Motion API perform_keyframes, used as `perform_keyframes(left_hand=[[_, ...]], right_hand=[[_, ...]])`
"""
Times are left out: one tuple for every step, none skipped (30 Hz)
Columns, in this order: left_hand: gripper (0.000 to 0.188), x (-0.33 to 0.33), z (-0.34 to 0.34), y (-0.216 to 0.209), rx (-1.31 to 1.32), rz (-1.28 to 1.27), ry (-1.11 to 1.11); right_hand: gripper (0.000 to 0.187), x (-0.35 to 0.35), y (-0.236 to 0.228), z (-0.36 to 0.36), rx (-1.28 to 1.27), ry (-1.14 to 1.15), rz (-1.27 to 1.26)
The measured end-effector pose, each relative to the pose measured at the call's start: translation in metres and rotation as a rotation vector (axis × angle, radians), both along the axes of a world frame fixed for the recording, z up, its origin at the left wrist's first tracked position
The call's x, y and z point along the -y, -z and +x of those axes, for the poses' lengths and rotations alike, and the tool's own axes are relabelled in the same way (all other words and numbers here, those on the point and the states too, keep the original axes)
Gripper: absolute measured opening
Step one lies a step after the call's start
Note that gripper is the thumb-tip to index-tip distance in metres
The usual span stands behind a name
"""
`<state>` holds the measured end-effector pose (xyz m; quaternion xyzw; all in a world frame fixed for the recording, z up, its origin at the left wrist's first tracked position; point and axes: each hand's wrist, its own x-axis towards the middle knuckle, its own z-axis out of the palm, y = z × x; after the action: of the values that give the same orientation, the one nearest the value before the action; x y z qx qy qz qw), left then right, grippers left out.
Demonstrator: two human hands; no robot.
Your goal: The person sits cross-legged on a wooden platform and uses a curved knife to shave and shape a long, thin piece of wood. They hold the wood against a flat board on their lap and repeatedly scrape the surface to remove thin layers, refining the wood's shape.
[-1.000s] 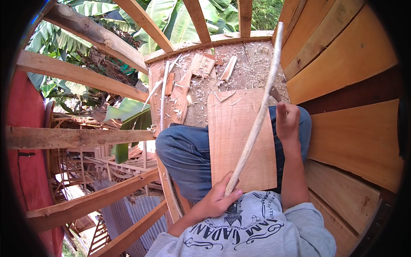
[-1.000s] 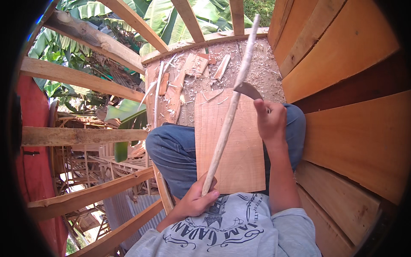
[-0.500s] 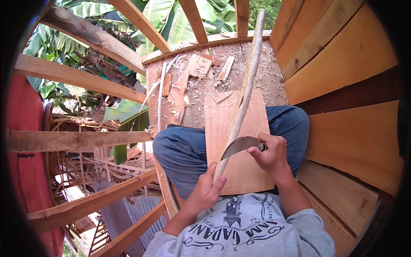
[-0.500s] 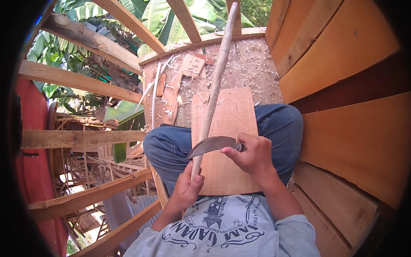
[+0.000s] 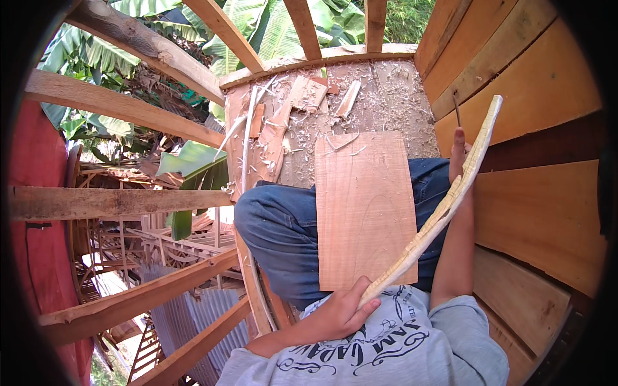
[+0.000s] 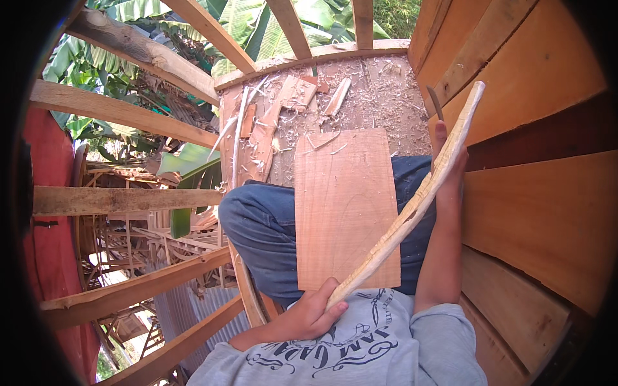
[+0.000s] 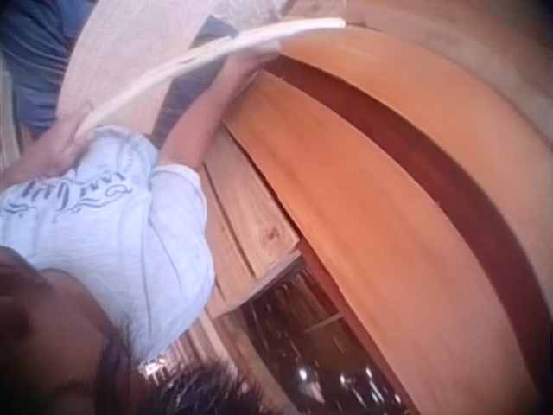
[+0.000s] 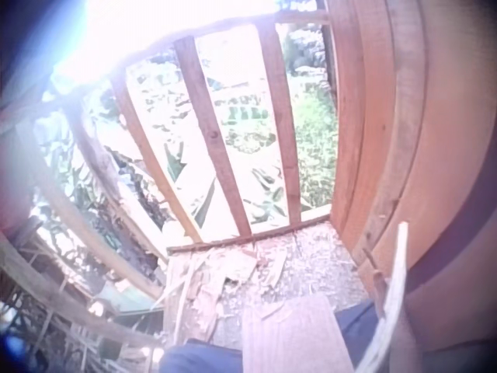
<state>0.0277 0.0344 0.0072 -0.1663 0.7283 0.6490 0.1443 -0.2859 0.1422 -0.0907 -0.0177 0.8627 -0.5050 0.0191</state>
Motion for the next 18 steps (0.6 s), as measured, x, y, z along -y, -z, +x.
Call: perform_keyframes(left_hand=[[0.025,0.002,0.001,0.004,0.012,0.002,-0.048],[0.025,0.003,0.001,0.006,0.029,0.008,-0.096],[0.025,0.011,-0.003,0.005,-0.037,-0.007,-0.205],[0.025,0.019,-0.005,0.009,-0.082,-0.042,-0.281],[0.026,0.027,-0.006,0.017,-0.131,-0.08,-0.365],[0.026,0.036,-0.006,0.024,-0.179,-0.118,-0.449],[0.027,0.045,-0.007,0.03,-0.2,-0.138,-0.485],[0.029,0.053,-0.006,0.033,-0.216,-0.163,-0.527],[0.024,0.061,-0.006,0.031,-0.154,-0.251,-0.565],[0.023,0.067,-0.004,0.033,-0.164,-0.337,-0.542],[0.023,0.073,-0.002,0.038,-0.174,-0.424,-0.516],[0.022,0.078,0.0,0.043,-0.184,-0.509,-0.489],[0.02,0.082,0.004,0.045,-0.176,-0.58,-0.478],[0.02,0.085,0.01,0.05,-0.167,-0.603,-0.462],[0.02,0.086,0.016,0.054,-0.16,-0.625,-0.445],[0.019,0.087,0.022,0.057,-0.153,-0.646,-0.433],[0.018,0.087,0.028,0.066,-0.142,-0.62,-0.462],[0.017,0.089,0.029,0.074,-0.169,-0.607,-0.442]], right_hand=[[0.068,-0.011,0.003,-0.007,0.021,-0.068,-0.081],[0.068,-0.02,0.004,-0.008,0.049,-0.136,-0.159],[0.067,-0.021,0.009,-0.002,0.033,-0.172,-0.131],[0.066,-0.023,0.009,0.008,0.009,-0.192,-0.098],[0.066,-0.022,0.008,0.016,-0.018,-0.219,-0.068],[0.065,-0.022,0.009,0.026,-0.007,-0.239,-0.061],[0.065,-0.023,0.011,0.037,0.006,-0.258,-0.053],[0.064,-0.022,0.012,0.046,0.023,-0.282,-0.048],[0.063,-0.022,0.01,0.051,0.027,-0.318,-0.06],[0.063,-0.023,0.009,0.056,0.032,-0.348,-0.072],[0.062,-0.021,0.008,0.059,0.036,-0.377,-0.084],[0.062,-0.015,0.006,0.063,0.045,-0.418,-0.117],[0.062,-0.01,-0.001,0.069,0.057,-0.448,-0.143],[0.061,-0.004,-0.007,0.076,0.069,-0.486,-0.167],[0.06,0.002,-0.014,0.082,0.081,-0.536,-0.169],[0.059,0.008,-0.024,0.087,0.092,-0.591,-0.169],[0.056,0.013,-0.028,0.09,0.114,-0.622,-0.174],[0.056,0.017,-0.033,0.093,0.105,-0.637,-0.186]])
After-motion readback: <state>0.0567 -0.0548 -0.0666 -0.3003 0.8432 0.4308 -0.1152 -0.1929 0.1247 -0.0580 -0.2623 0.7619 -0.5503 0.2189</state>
